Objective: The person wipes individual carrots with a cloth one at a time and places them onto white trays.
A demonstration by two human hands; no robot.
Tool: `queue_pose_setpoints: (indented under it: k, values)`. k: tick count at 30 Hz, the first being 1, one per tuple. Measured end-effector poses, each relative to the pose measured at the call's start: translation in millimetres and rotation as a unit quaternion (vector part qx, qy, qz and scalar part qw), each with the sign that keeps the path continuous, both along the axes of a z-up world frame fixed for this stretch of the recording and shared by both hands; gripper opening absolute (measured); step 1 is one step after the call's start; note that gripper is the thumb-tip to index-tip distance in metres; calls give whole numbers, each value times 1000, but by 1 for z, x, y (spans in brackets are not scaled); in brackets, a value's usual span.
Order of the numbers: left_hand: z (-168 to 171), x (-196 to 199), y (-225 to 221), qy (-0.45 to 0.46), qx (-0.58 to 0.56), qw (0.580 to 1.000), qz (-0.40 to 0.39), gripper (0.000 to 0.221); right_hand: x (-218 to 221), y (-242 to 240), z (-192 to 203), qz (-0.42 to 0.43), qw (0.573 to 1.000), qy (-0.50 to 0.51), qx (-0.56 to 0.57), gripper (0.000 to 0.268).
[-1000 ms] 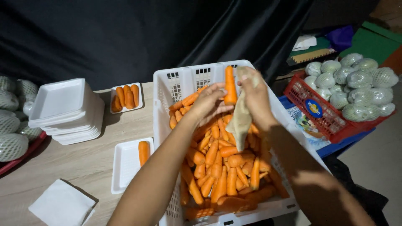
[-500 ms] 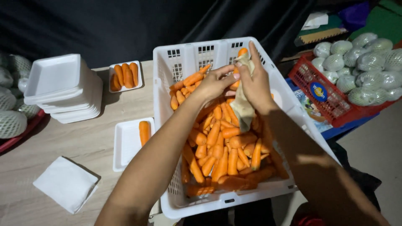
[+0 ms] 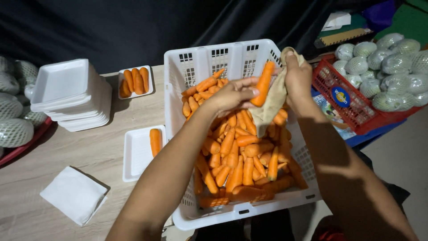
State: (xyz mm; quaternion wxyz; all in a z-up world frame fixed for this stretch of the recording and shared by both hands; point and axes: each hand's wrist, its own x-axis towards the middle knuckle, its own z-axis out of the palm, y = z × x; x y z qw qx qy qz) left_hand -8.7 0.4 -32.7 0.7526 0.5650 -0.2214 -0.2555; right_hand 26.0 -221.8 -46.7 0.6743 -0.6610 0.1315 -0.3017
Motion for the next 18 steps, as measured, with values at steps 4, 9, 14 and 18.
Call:
queue_pose_setpoints:
  k: [4,9,14,18]
  values:
    - [-14,30,3,-31,14,996,78,42,-38,58,25,46,997,-24,-60,30]
    - [-9,34,14,-28,-39,984,170,33,-114,135,69,147,963,28,-225,50]
    - [-11,34,1,-45,-96,974,202,36,-56,103,21,122,971,3,-204,38]
    - [-12,26,-11,-106,-100,969,198,39,-14,76,-1,74,993,-38,-80,25]
